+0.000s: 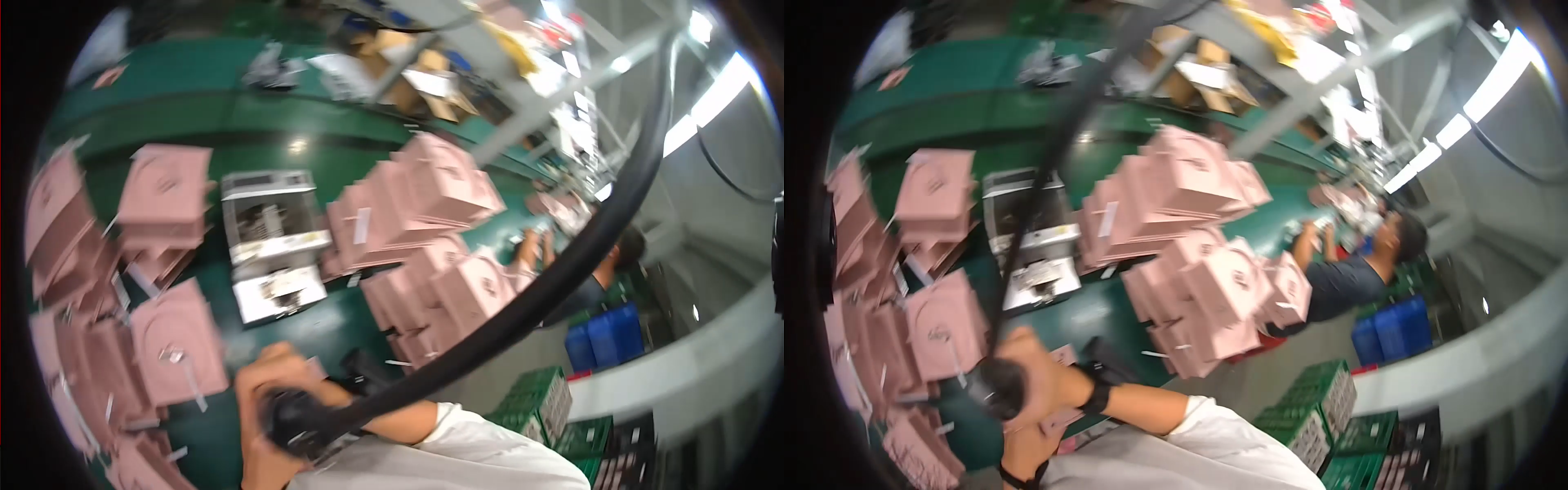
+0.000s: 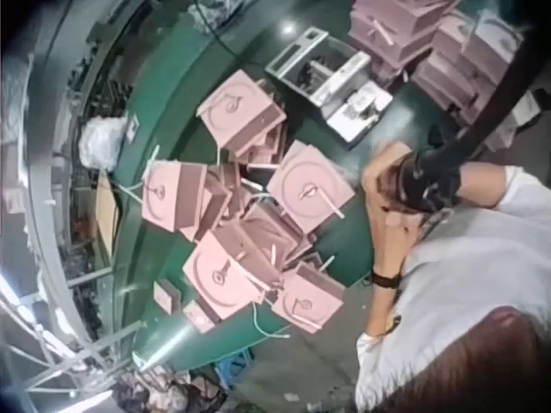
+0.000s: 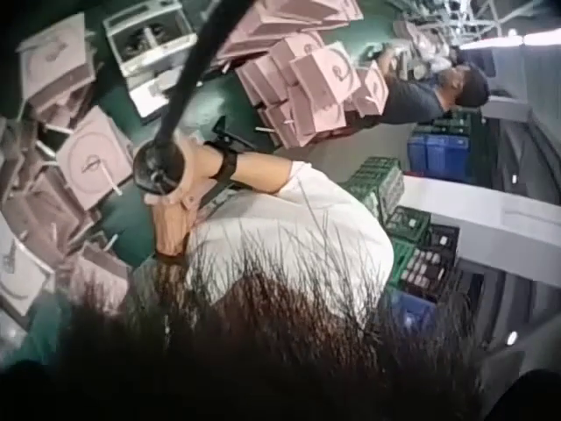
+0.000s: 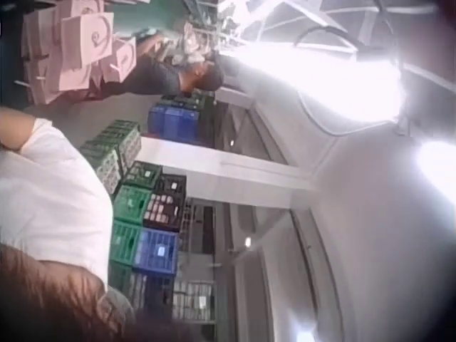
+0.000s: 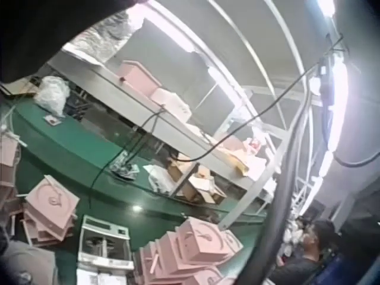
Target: The person picks up a pink plastic housing, places it on the work surface, and uses a power screwdriver to drive screws into the corners of the base. They then set the housing aside and repeat the process with another housing.
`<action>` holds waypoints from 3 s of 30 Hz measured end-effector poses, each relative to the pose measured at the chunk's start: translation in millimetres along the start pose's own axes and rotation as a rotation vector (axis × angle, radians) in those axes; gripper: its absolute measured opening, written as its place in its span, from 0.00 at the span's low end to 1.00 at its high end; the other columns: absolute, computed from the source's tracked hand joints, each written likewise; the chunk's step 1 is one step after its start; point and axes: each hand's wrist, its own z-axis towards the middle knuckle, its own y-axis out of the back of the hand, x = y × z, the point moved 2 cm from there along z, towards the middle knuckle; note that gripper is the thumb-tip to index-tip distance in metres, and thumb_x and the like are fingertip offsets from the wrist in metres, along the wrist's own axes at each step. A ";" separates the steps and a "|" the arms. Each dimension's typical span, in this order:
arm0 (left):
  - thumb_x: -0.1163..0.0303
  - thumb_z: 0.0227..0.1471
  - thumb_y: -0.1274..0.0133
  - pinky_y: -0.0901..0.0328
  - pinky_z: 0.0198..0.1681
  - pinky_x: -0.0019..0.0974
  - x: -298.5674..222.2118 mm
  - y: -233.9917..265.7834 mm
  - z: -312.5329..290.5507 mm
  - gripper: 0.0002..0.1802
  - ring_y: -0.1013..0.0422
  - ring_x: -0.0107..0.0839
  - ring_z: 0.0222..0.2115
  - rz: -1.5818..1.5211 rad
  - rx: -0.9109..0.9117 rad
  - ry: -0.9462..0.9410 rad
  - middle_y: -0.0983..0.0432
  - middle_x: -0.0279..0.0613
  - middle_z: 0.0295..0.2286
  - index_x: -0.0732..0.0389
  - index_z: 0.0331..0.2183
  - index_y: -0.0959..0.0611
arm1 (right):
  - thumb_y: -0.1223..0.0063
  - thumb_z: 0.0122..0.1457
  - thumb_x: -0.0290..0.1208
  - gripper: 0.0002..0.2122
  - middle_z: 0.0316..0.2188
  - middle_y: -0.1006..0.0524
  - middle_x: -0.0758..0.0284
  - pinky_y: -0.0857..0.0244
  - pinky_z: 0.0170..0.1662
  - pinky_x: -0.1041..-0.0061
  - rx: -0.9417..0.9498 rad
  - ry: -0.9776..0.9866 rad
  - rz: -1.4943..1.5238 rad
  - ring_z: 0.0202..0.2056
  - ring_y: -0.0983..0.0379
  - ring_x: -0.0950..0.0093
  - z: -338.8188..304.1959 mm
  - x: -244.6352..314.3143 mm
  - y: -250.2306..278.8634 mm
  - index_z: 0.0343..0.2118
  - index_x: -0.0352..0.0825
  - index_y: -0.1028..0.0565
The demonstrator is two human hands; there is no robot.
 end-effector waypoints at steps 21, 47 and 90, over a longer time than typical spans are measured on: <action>0.65 0.53 0.39 0.34 0.51 0.54 -41.1 29.4 4.3 0.21 0.28 0.63 0.44 0.288 0.036 -0.040 0.22 0.62 0.40 0.64 0.48 0.17 | 0.32 0.36 0.32 0.15 0.13 0.33 0.69 0.40 0.23 0.74 0.060 -0.089 0.518 0.15 0.36 0.71 13.1 2.2 -15.4 0.22 0.32 0.28; 0.67 0.38 0.30 0.38 0.57 0.56 -37.8 1.3 1.1 0.48 0.37 0.67 0.55 0.433 -0.524 -0.028 0.38 0.69 0.55 0.65 0.61 0.30 | 0.35 0.53 0.26 0.11 0.23 0.27 0.72 0.35 0.27 0.79 -0.512 -0.327 0.411 0.23 0.32 0.83 20.5 2.7 49.4 0.31 0.35 0.30; 0.48 0.38 0.29 0.38 0.53 0.64 -18.6 1.6 -2.2 0.55 0.37 0.66 0.51 0.381 -0.465 0.213 0.36 0.64 0.50 0.47 0.66 0.33 | 0.37 0.55 0.25 0.09 0.22 0.30 0.73 0.39 0.25 0.79 -0.448 -0.422 0.443 0.21 0.33 0.83 0.2 28.2 68.1 0.32 0.35 0.29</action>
